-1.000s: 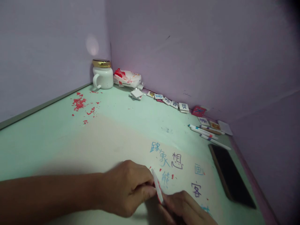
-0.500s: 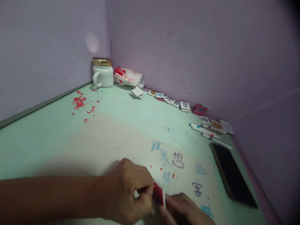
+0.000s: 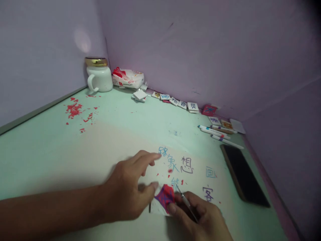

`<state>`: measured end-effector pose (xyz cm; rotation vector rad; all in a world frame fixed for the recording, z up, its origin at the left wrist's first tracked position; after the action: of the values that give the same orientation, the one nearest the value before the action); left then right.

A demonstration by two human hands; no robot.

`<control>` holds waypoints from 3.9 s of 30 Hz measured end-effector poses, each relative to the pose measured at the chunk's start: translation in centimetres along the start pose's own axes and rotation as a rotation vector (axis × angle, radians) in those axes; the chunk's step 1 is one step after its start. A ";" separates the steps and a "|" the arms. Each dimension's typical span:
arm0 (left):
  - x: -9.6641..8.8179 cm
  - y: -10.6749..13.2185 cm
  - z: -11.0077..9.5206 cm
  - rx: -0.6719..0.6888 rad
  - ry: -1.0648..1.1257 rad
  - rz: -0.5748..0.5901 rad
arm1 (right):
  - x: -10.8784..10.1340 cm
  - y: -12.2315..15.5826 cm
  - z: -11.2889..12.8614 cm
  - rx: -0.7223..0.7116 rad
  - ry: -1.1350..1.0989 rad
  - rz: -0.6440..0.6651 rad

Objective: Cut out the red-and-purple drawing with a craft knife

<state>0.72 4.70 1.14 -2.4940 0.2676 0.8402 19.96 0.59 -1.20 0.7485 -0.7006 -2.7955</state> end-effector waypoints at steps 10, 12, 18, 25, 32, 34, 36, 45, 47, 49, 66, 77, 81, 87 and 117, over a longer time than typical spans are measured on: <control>1.5 0.2 -0.8 0.127 -0.223 0.274 | -2.3 0.5 0.8 -0.284 0.171 -0.347; 1.4 0.4 -0.5 0.075 -0.245 0.233 | -2.0 0.5 0.7 -0.304 0.168 -0.369; 0.7 0.4 -0.3 0.115 -0.248 0.083 | -2.3 -0.1 0.2 -0.344 0.222 -0.382; 0.4 -1.6 -2.2 0.138 -0.219 0.325 | -2.9 -0.4 0.0 -0.493 0.354 -0.430; 0.2 -1.6 -2.3 0.102 -0.235 0.384 | -2.5 -0.1 0.1 -0.540 0.336 -0.453; 0.2 -1.6 -2.3 0.110 -0.236 0.394 | -2.5 -0.2 0.1 -0.542 0.324 -0.445; 0.3 -1.5 -2.3 0.132 -0.248 0.390 | -2.5 -0.2 0.1 -0.548 0.318 -0.436; 1.2 0.1 -0.8 0.102 -0.271 0.203 | -2.5 0.7 1.3 -0.598 0.420 -0.511; 1.2 0.2 -0.8 0.087 -0.293 0.230 | -2.3 0.9 1.4 -0.592 0.469 -0.523; 1.1 0.2 -1.0 0.105 -0.306 0.244 | -2.0 0.9 1.2 -0.597 0.509 -0.540; 1.3 0.1 -1.0 0.094 -0.265 0.343 | -0.9 0.5 0.9 -0.731 0.548 -0.491; 1.2 0.1 -1.1 0.108 -0.242 0.341 | -1.2 0.8 1.4 -0.787 0.594 -0.553; 1.2 0.0 -1.1 0.125 -0.241 0.361 | -1.0 0.7 0.5 -0.770 0.609 -0.521; 1.2 0.0 -1.1 0.129 -0.238 0.349 | -1.2 0.7 0.9 -0.757 0.596 -0.512; 1.2 0.0 -1.6 0.186 -0.217 0.291 | 0.1 1.0 1.5 -0.672 0.726 -0.670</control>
<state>2.48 3.89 1.47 -2.1995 0.6136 1.1375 19.16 0.22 0.37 1.8892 0.6876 -2.5885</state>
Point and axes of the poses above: each hand's wrist, its own y-axis away from the middle knuckle, its own x-axis out of the palm, z = x × y, the point moved 4 cm from there along -y, towards the middle knuckle, and after that the axes turned 4 degrees about -y, right-handed, at the moved point
